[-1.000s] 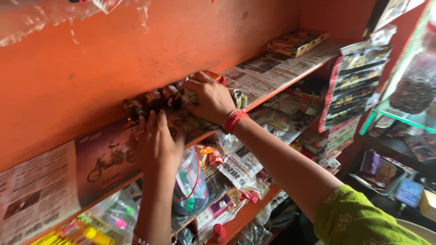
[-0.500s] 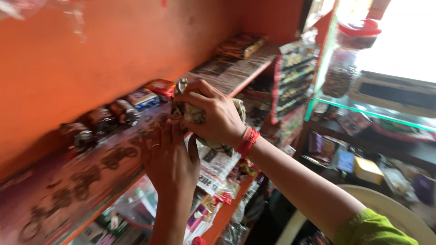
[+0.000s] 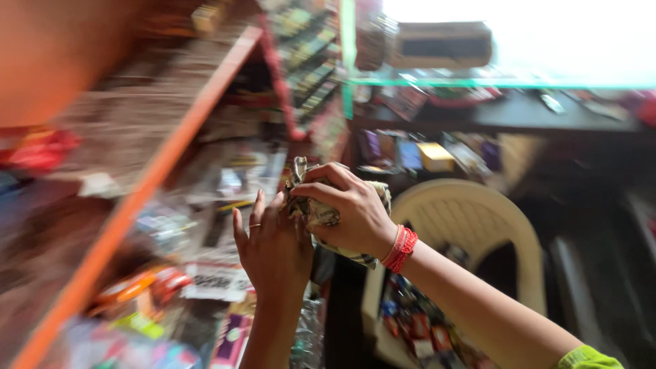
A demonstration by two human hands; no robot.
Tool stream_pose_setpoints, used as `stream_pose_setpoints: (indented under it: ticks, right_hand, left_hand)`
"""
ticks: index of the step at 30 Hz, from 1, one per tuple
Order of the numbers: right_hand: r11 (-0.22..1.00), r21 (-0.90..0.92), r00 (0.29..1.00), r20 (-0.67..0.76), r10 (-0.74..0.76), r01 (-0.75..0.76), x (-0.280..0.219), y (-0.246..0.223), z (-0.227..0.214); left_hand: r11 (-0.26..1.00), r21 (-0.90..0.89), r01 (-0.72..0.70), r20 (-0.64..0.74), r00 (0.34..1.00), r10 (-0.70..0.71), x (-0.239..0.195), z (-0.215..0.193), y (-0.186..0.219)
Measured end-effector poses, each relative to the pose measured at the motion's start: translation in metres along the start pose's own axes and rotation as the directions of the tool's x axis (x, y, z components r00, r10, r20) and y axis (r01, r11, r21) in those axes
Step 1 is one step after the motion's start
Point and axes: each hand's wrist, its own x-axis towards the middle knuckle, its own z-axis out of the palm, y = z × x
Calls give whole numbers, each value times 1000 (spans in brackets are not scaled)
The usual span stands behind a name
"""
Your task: The person wipes various snack packets with a cloth and places them on a shelf. The person repeatedly picks up snack packets from a chair, wipes them with a cloth, and arranges them on a shelf.
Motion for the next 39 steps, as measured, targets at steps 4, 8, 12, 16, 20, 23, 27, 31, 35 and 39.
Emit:
stream_pose_setpoints:
  ticks: [4, 8, 12, 16, 20, 23, 27, 31, 35, 39]
  right_hand:
    - [982, -100, 987, -13, 159, -159, -65, 36, -20]
    - [937, -175, 953, -42, 299, -301, -131, 68, -40]
    - [877, -201, 900, -86, 428, -437, -211, 106, -48]
    - [816, -248, 851, -82, 518, -521, -300, 146, -46]
    - [780, -321, 839, -104, 534, -536, -381, 190, -33]
    - [754, -367, 825, -68, 561, -544, -440, 228, -17]
    - [719, -400, 799, -56, 599, -568, -492, 274, 5]
    - [663, -403, 740, -59, 670, -632, -541, 297, 31]
    - [628, -444, 706, -17, 708, -640, -593, 321, 52]
    - [596, -468, 676, -4, 737, -652, -645, 343, 68]
  left_hand:
    - [987, -138, -87, 78, 992, 99, -11, 59, 33]
    - [956, -245, -163, 149, 968, 203, -27, 112, 76]
    - [914, -336, -228, 221, 924, 312, -59, 176, 121]
    - [886, -357, -295, 298, 863, 408, -109, 247, 158]
    - [843, -413, -345, 247, 849, 468, -163, 321, 185]
    - [832, -412, -372, 295, 809, 508, -208, 378, 198]
    - [847, -385, -367, 365, 782, 505, -248, 443, 207]
    - [858, -361, -366, 422, 756, 500, -287, 494, 208]
    - [844, -354, -403, 434, 728, 530, -319, 545, 205]
    - [823, -342, -453, 472, 675, 567, -349, 592, 205]
